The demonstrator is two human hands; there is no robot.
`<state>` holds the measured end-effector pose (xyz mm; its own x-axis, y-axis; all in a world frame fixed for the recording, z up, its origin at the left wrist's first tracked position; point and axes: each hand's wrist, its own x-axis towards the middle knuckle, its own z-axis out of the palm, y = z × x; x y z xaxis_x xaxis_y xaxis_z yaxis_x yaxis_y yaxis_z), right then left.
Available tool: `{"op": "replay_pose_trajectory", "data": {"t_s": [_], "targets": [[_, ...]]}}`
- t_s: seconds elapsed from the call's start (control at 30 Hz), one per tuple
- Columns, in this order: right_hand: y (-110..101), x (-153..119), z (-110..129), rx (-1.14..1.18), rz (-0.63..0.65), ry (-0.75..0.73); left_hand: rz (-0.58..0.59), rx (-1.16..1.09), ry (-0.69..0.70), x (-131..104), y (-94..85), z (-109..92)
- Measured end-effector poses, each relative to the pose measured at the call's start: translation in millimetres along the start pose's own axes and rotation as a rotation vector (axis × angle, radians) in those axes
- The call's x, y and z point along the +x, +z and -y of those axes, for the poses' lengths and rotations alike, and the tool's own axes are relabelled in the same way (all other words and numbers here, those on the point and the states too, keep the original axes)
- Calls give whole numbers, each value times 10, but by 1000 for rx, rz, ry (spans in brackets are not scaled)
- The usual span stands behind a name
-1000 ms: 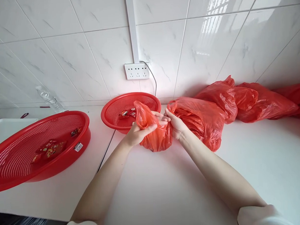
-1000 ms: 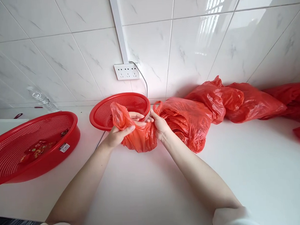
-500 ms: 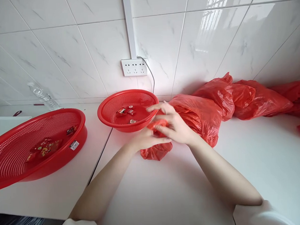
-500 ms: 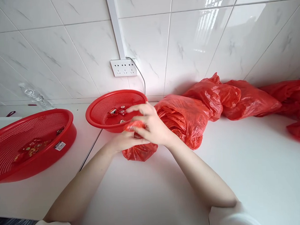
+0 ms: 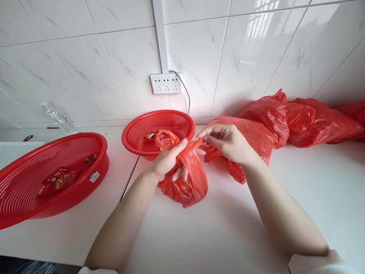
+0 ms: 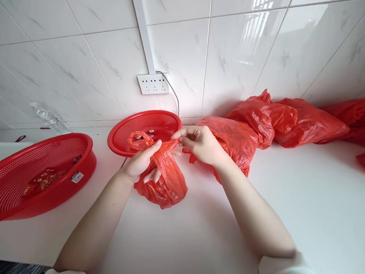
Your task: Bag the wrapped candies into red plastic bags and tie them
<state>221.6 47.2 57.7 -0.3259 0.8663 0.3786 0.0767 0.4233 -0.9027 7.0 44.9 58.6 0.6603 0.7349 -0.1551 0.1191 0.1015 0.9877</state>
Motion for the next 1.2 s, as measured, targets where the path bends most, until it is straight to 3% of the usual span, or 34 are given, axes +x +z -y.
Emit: {"op": "replay_pose_trajectory", "data": {"t_s": [0.1, 0.3, 0.43, 0.5, 0.57, 0.7, 0.8, 0.93, 1.07, 1.2], "targets": [[15, -14, 36, -18, -40, 17, 4, 11, -12, -13, -57, 0], [85, -8, 14, 20, 163, -9, 56, -49, -26, 0, -32, 31], [37, 39, -54, 45, -66, 23, -87, -192, -72, 69, -123, 101], [19, 39, -47, 38, -99, 21, -196, -279, -75, 104, -205, 122], [32, 20, -15, 0, 4, -10, -237, -385, -64, 125, -274, 122], [88, -18, 27, -178, 274, -136, -165, -499, 26, 126, -302, 89], [68, -4, -16, -235, 324, -109, -129, -447, 108, 99, -251, 67], [56, 48, -109, 14, 150, -45, 48, -260, 157, 26, -184, 34], [164, 88, -178, 307, 385, -52, 117, -44, 238, -57, -171, -31], [253, 106, -256, 432, 376, -47, 108, 122, 302, -102, -217, -86]]}}
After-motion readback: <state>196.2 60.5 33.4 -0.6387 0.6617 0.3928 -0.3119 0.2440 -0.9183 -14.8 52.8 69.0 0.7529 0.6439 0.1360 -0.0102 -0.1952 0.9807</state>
